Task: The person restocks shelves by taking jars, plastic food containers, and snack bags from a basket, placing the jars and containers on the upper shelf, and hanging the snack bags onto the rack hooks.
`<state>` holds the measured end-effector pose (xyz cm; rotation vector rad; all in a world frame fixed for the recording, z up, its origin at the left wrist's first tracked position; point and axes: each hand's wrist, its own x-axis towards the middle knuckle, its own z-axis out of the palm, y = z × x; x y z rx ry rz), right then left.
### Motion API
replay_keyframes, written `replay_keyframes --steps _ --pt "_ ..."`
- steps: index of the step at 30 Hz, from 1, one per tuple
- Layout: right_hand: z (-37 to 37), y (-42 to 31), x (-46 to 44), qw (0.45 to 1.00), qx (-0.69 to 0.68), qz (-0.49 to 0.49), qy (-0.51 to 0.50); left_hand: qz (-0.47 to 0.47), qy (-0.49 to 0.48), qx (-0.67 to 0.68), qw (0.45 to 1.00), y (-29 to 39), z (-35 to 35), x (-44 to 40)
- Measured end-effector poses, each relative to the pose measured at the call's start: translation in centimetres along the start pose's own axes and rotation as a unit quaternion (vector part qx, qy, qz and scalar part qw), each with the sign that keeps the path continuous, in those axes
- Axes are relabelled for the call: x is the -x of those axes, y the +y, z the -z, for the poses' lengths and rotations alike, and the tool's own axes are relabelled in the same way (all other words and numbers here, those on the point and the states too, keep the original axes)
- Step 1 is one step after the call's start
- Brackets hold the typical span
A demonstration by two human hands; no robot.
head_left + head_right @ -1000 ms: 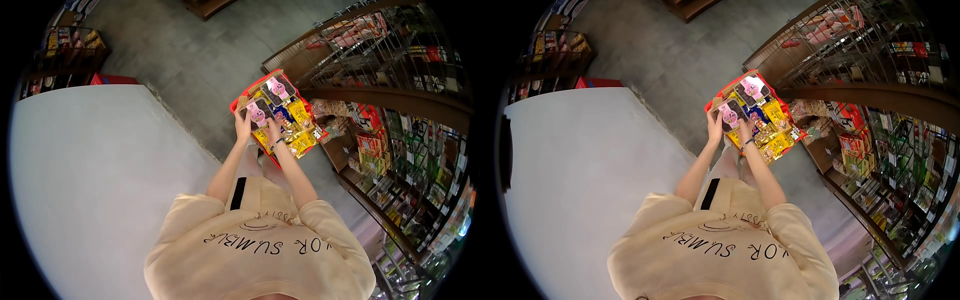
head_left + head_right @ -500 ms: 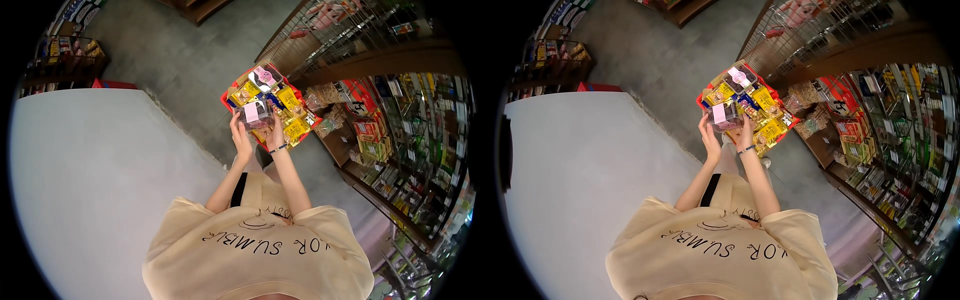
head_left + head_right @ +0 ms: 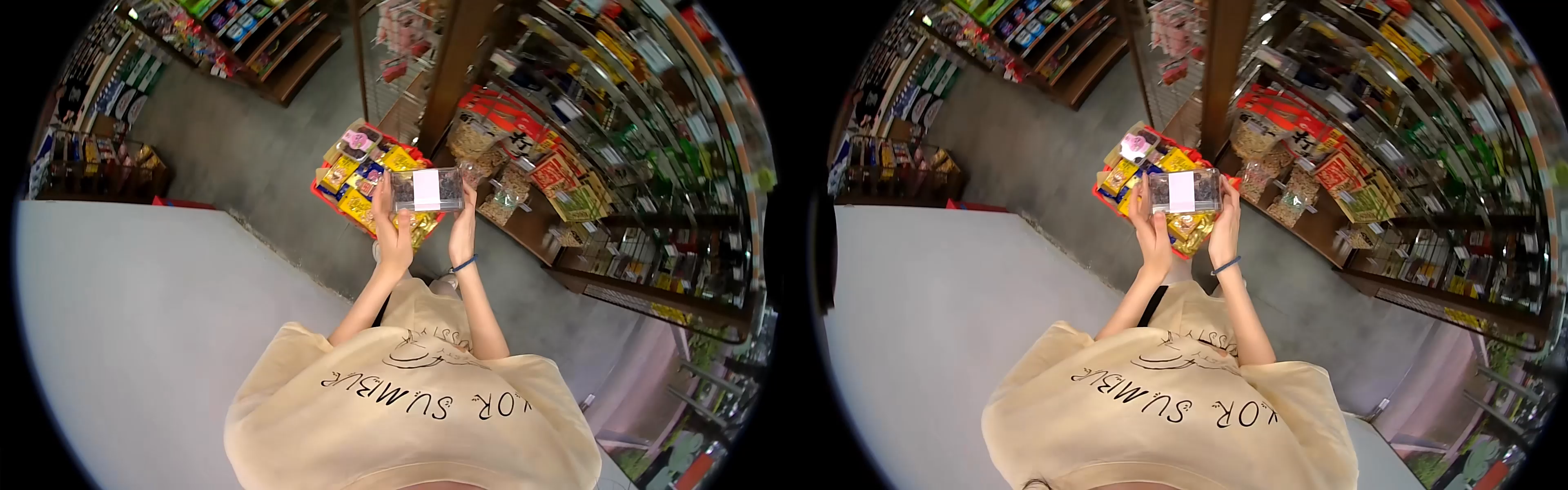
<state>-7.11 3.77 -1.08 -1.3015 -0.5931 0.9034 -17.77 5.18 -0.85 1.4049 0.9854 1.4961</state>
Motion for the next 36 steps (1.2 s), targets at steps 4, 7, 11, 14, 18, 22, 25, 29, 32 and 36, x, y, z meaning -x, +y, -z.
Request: replay_keyframes --steps 4,7,11,14,18,22,25,29,32,36 --pt "4.4 -3.0 1.1 0.996 0.059 0.061 0.016 -0.047 -0.057 -0.030 0.997 3.3 -3.1 1.2" --pt "7.2 -5.5 1.9 0.994 0.043 0.092 0.043 -0.062 -0.081 -0.052 0.993 5.2 -5.1 2.3" --pt "11.3 -9.4 3.8 0.992 0.011 0.117 0.048 -0.159 -0.136 -0.145 0.967 9.0 -8.7 3.8" --pt "14.6 -11.5 5.0 0.989 0.011 0.137 0.045 -0.186 -0.173 -0.162 0.954 11.9 -11.8 4.9" --pt "18.8 -15.1 6.7 0.970 0.116 0.201 0.072 -0.230 -0.195 -0.139 0.943 13.6 -15.2 6.1" --pt "21.8 -17.6 7.1 0.950 0.172 0.244 0.087 -0.255 -0.208 -0.093 0.940 15.7 -18.3 6.6" --pt "22.6 -19.1 7.2 0.941 0.170 0.277 0.097 -0.288 -0.224 -0.085 0.927 17.4 -19.8 6.0" --pt "22.7 -21.3 6.8 0.943 0.074 0.305 0.114 -0.280 -0.240 -0.066 0.927 19.3 -21.5 4.1" --pt "22.6 -22.9 6.0 0.925 0.114 0.349 0.101 -0.311 -0.233 -0.054 0.920 20.7 -22.5 2.1" --pt "22.6 -25.7 4.2 0.890 0.189 0.405 0.091 -0.289 -0.242 -0.018 0.926 23.0 -23.9 -0.7"
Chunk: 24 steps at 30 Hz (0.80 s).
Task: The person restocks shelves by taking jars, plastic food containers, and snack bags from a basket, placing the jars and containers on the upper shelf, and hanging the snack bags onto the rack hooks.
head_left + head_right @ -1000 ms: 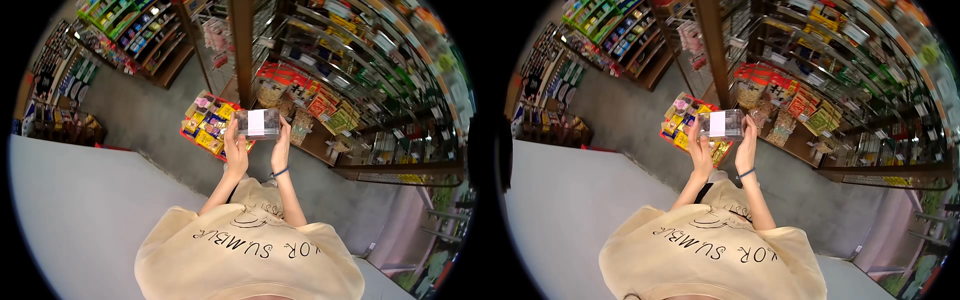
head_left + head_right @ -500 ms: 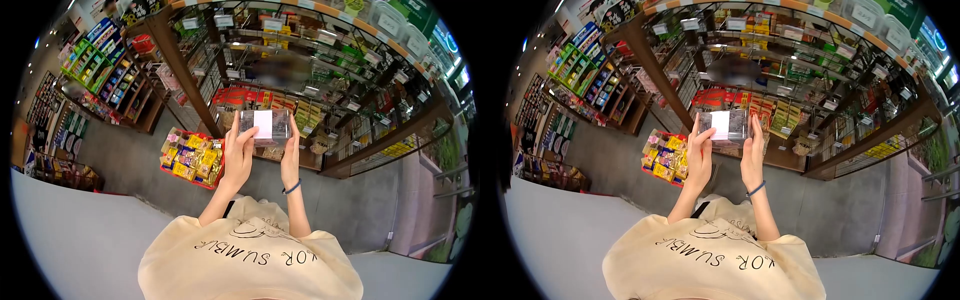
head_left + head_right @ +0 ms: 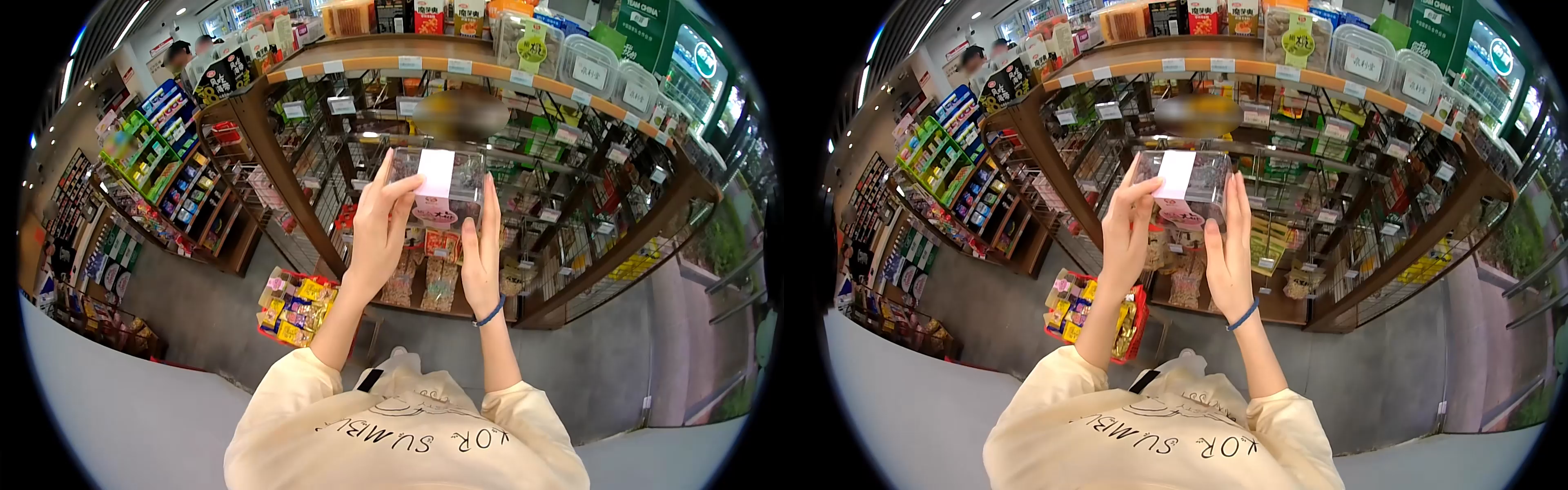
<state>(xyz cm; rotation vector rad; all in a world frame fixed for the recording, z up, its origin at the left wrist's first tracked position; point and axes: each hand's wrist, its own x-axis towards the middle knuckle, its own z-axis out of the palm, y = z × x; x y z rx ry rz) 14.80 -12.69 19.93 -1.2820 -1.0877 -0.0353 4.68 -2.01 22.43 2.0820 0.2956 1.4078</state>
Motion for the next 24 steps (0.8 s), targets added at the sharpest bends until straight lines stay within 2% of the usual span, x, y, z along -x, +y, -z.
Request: replay_keyframes --steps 3,5,7,11,12,14,17,19,20,21,24 --pt "-0.5 0.0 -2.7 0.999 -0.013 0.049 -0.017 -0.025 0.013 -0.001 1.000 -0.4 0.2 -3.5" --pt "-1.2 -0.5 -4.8 0.988 -0.139 0.069 -0.016 -0.045 0.015 0.012 0.999 -0.5 0.4 -5.9" --pt "-1.2 0.4 -7.3 0.990 -0.091 0.107 -0.030 -0.052 0.012 0.014 0.998 -0.7 0.7 -8.5" --pt "-1.8 0.4 -12.8 0.990 -0.090 0.102 -0.045 -0.071 0.017 0.029 0.997 -2.1 0.7 -13.7" --pt "-1.9 -0.1 -14.1 0.985 -0.127 0.100 -0.058 -0.086 0.031 0.027 0.995 -2.2 0.6 -15.0" --pt "-2.1 0.0 -16.7 0.986 -0.065 0.146 -0.052 -0.150 0.046 0.016 0.987 -4.2 0.2 -18.2" --pt "-2.1 0.6 -20.5 0.981 -0.059 0.173 -0.064 -0.159 0.023 0.044 0.986 -5.0 -0.1 -21.3" --pt "-1.7 0.9 -22.6 0.980 -0.054 0.170 -0.085 -0.126 0.011 0.051 0.991 -4.9 -0.2 -22.6" --pt "-1.0 2.4 -24.3 0.977 0.012 0.191 -0.089 -0.134 0.009 0.030 0.990 -5.3 -0.6 -23.5" --pt "-0.9 2.0 -24.9 0.985 -0.008 0.142 -0.094 -0.142 0.007 0.008 0.990 -5.5 -0.8 -24.3" --pt "-0.5 3.2 -27.4 0.984 -0.025 0.139 -0.113 -0.126 0.002 0.056 0.990 -6.5 -1.9 -26.5"
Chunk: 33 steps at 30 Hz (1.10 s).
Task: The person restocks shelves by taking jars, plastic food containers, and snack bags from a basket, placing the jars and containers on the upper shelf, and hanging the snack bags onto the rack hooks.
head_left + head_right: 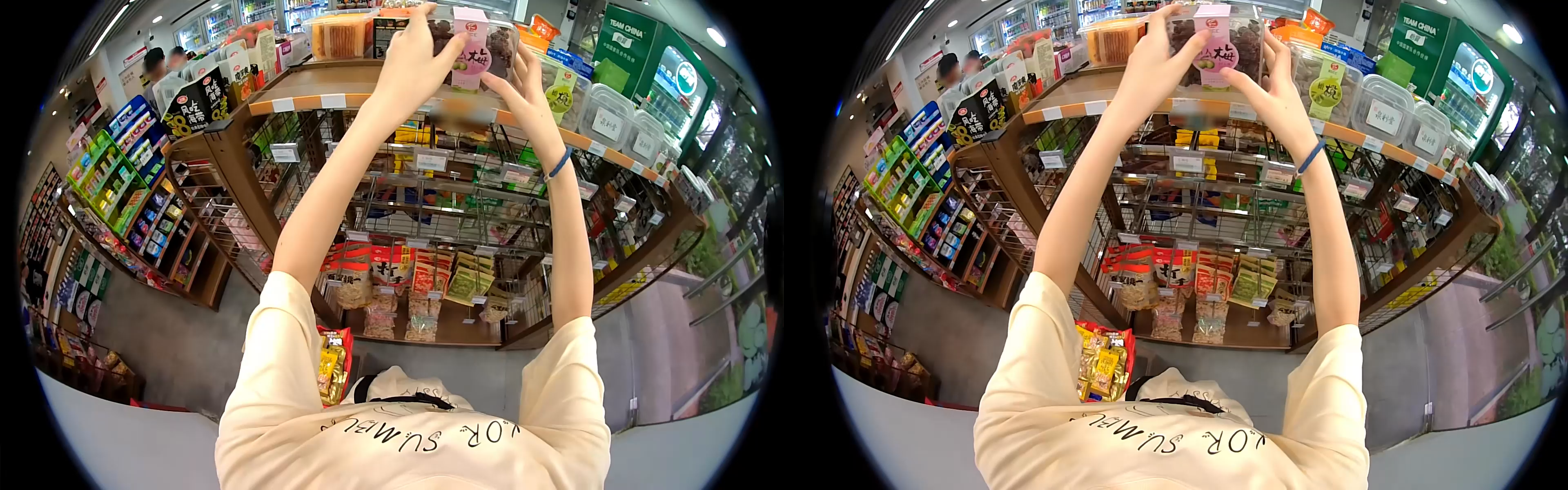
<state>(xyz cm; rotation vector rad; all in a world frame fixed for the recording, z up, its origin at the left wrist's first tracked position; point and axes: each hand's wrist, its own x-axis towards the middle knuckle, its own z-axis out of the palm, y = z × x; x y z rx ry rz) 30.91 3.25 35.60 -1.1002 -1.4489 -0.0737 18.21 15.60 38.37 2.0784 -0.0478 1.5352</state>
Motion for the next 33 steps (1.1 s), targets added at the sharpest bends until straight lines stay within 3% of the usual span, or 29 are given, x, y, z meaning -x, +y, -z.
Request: replay_keyframes --steps 3,5,7,9,13,16,19,21,29,33 --pt "0.5 1.1 -1.1 0.999 0.030 -0.032 -0.010 -0.049 0.022 -0.019 0.998 -2.5 -1.6 -1.5" --pt "0.9 2.0 -1.8 0.998 0.030 -0.052 -0.001 -0.017 0.019 -0.090 0.996 -3.5 -2.4 -2.1" --pt "1.7 4.4 -2.4 0.997 0.065 -0.047 0.003 0.020 -0.028 -0.072 0.997 -4.2 -2.5 -2.6" --pt "1.8 4.6 -2.6 0.992 0.038 -0.121 -0.011 -0.032 -0.026 -0.160 0.986 -6.3 -3.3 -2.4" --pt "2.3 6.1 -3.3 0.988 0.049 -0.142 -0.023 -0.024 -0.034 -0.158 0.986 -8.5 -4.2 -2.4" --pt "2.8 5.4 -4.2 0.947 0.214 -0.217 -0.098 -0.005 -0.073 -0.133 0.988 -9.6 -4.6 -2.3" --pt "3.4 5.3 -5.1 0.929 0.206 -0.286 -0.109 -0.019 -0.106 -0.140 0.984 -9.2 -4.1 -2.4" --pt "3.1 4.9 -5.2 0.935 0.205 -0.275 -0.087 0.008 -0.127 -0.137 0.982 -9.4 -4.3 -2.6" --pt "2.8 7.1 -6.3 0.927 0.221 -0.299 -0.051 -0.057 -0.162 -0.263 0.949 -12.2 -6.8 -4.6" --pt "2.8 8.4 -6.8 0.924 0.247 -0.288 -0.044 -0.022 -0.181 -0.257 0.949 -13.9 -8.3 -5.5"
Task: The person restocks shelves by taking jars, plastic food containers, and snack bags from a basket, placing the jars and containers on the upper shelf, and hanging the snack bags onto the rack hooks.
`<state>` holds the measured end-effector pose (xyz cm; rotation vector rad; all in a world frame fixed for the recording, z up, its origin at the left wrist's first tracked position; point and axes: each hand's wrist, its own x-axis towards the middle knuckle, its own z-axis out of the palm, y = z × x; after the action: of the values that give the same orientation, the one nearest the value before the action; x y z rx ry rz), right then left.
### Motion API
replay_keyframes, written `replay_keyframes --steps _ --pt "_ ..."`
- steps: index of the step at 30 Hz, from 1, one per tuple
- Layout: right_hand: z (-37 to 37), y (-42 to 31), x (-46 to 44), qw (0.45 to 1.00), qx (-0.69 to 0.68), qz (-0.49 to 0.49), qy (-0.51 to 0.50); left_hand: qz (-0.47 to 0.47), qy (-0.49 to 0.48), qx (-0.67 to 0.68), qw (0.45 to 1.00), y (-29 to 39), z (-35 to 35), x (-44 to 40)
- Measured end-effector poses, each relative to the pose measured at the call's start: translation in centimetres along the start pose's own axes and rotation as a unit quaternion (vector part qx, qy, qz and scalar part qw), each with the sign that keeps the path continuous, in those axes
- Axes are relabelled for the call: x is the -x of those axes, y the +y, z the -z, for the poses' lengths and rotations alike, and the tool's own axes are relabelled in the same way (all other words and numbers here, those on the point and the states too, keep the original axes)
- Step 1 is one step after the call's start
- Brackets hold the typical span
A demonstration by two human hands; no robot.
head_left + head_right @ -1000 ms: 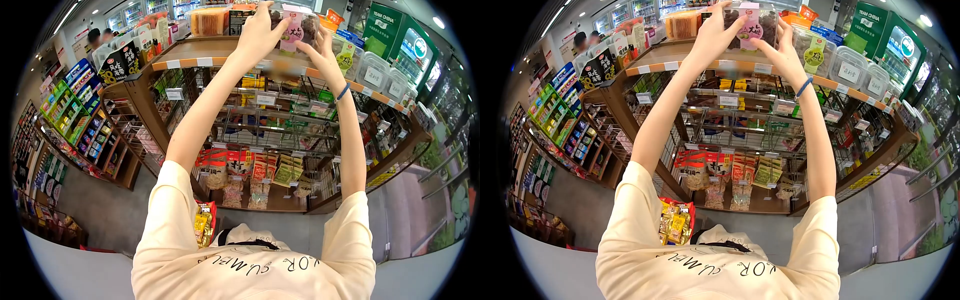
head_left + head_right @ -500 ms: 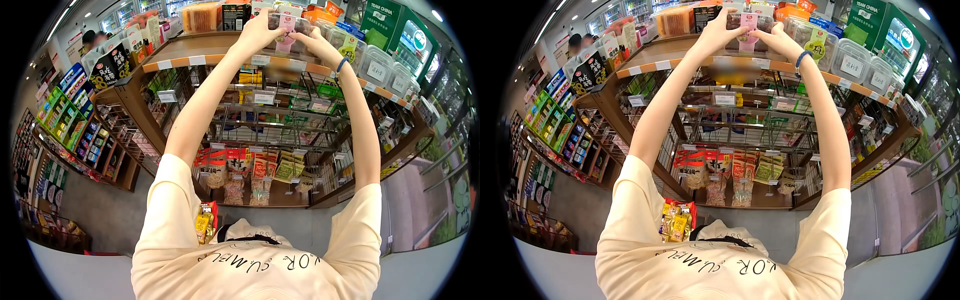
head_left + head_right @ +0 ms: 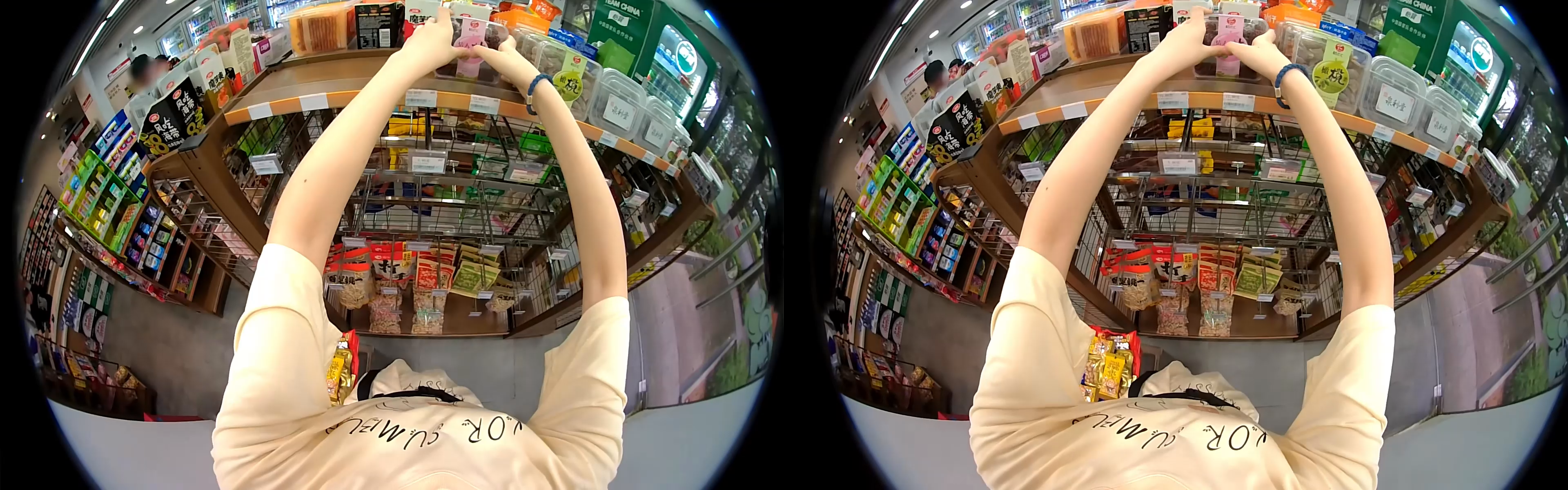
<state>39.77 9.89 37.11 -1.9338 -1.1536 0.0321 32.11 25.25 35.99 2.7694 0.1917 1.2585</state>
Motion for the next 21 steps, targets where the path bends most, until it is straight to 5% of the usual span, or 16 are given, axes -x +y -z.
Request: replay_keyframes --steps 3,13,21 --pt "-0.1 0.6 -1.1 1.000 -0.015 -0.014 -0.005 -0.059 0.067 0.058 0.994 -0.3 -1.2 -0.4" --pt "-1.6 3.6 -3.5 0.995 0.028 -0.032 0.088 0.037 0.042 0.057 0.997 0.4 -2.6 -1.3" --pt "-1.4 2.1 -1.7 0.997 -0.007 -0.051 0.057 0.087 0.009 0.044 0.995 0.6 -3.2 -2.1"
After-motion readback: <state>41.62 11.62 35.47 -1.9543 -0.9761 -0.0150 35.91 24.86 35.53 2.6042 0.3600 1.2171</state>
